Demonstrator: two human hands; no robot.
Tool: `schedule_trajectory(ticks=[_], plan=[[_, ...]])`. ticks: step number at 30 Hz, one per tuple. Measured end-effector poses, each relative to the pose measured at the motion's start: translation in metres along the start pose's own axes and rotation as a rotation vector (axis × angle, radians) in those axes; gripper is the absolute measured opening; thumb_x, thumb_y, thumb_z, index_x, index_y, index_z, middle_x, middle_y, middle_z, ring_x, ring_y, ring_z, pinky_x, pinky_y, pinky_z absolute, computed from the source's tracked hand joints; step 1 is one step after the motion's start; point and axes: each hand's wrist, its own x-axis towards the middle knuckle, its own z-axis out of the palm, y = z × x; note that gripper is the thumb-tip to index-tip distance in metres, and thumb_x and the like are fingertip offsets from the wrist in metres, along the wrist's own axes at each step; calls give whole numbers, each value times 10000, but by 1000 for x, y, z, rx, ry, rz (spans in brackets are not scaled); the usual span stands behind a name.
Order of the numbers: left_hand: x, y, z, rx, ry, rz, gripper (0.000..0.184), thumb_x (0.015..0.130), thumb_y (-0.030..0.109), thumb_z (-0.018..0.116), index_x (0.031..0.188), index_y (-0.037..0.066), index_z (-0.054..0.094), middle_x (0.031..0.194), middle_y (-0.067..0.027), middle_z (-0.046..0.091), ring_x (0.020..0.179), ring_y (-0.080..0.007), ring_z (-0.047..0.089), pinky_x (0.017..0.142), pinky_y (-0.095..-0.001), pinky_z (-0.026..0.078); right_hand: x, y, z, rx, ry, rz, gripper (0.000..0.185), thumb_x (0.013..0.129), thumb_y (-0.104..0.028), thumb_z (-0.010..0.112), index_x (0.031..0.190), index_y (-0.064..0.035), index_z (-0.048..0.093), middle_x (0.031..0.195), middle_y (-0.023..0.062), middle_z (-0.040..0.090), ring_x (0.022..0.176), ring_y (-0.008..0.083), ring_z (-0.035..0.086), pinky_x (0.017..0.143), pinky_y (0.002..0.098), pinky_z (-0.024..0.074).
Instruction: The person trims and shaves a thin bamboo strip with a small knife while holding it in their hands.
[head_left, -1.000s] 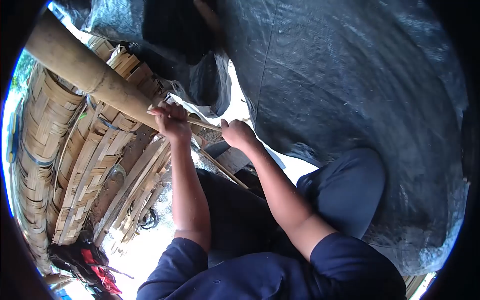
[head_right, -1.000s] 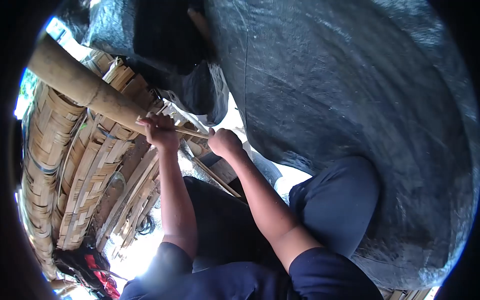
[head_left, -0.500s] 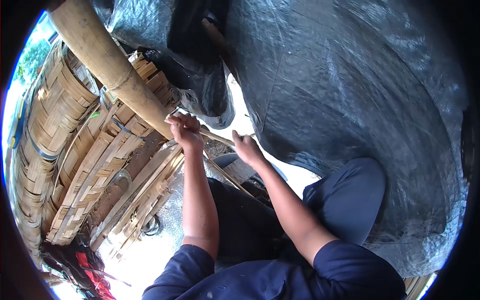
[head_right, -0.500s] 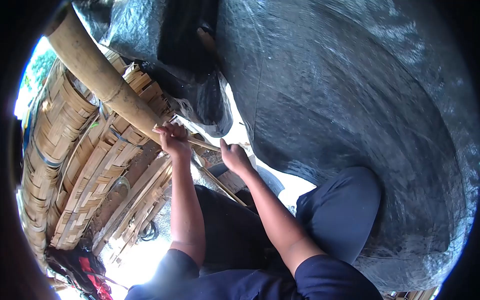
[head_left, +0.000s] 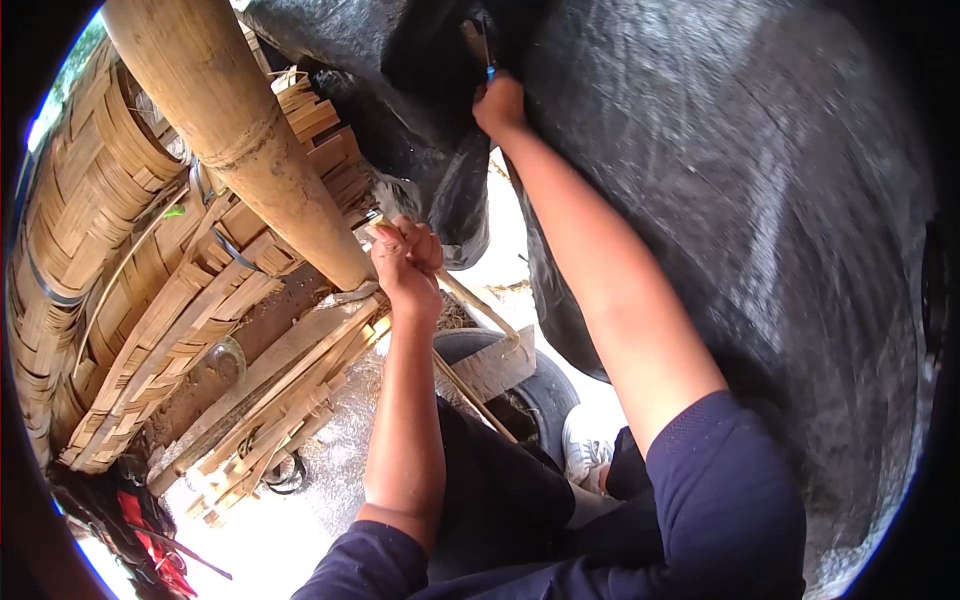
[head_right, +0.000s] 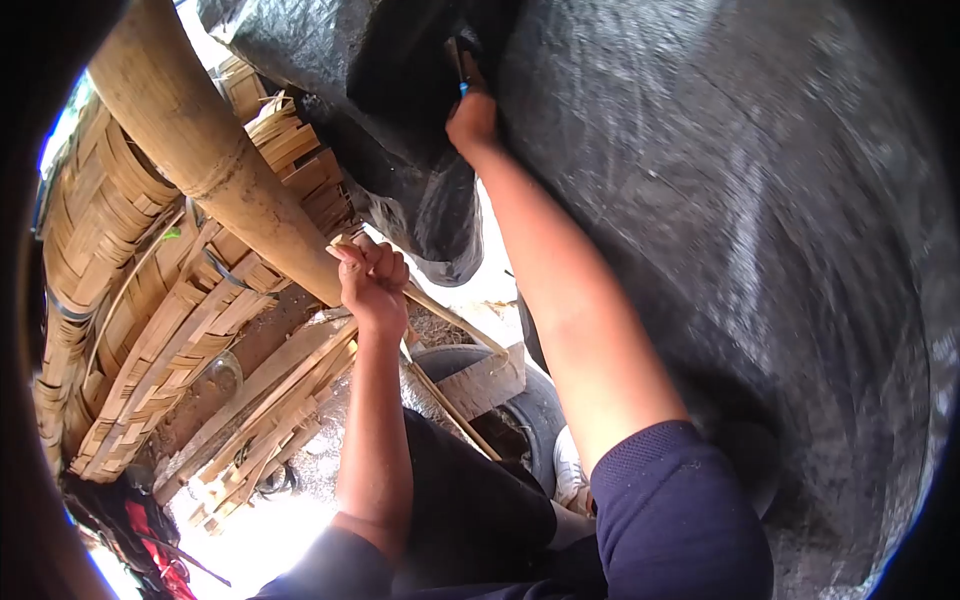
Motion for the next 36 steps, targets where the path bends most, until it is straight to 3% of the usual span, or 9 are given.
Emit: schedule_trajectory(ticks=[4,10,13,17,23,26,29,31,36], plan=[[6,3,9,7,-9,32,550,905,564,498,654,117,300,580,40,198,488,-82,170,449,-270,153,23,48,59,-225,-106,262,280,721,-40,648,970,33,542,947,243,627,903,396,626,750,473,498],[8,-8,-8,22,-28,-36,524,895,602,473,694,145,315,550,58,186,492,-87,159,468,-283,148,29,124,122,-277,-2,-85,323,782,-50,599,1077,40,504,966,218,585,950,348,608,828,433,483],[7,-11,-8,-81,-3,3,519,924,528,483,666,115,304,610,42,217,498,-82,188,448,-267,169,33,142,138,-527,-68,-70,282,834,-108,558,1088,14,539,1068,219,572,1025,335,581,904,413,453],[6,-5,-3,-10,-73,-41,552,903,582,476,655,116,315,563,58,188,477,-72,159,446,-264,161,41,155,152,-287,-108,139,262,870,-125,530,1092,13,542,1067,208,568,1026,332,577,894,398,460],[5,-5,-7,36,-74,-46,549,912,605,408,663,127,304,542,56,186,476,-82,150,453,-277,154,32,180,178,-1021,-28,-185,321,902,-151,482,1173,13,535,1133,180,587,1034,299,578,910,377,441],[9,1,-12,67,-111,-44,531,933,602,354,679,139,299,530,55,179,480,-91,147,463,-285,153,26,149,134,-885,-142,-169,385,887,-121,469,1233,46,489,1206,202,556,1036,306,574,922,370,422],[9,-6,-14,19,-42,-32,529,928,600,382,679,138,307,534,57,179,482,-90,149,463,-284,151,15,112,83,-1029,-234,-445,199,894,-119,461,966,35,564,917,193,589,851,377,582,752,412,467],[11,-4,-10,26,-29,-39,529,918,596,425,678,138,314,537,58,183,483,-89,149,461,-279,151,7,83,62,-203,-65,105,148,862,-84,516,934,45,518,979,230,553,921,398,550,784,423,456],[18,-5,-9,-54,-107,-67,512,893,564,510,689,127,340,577,49,205,488,-86,172,456,-264,160,-41,-27,-41,-291,0,0,252,814,-65,627,935,55,441,1003,267,490,956,430,514,779,449,455]])
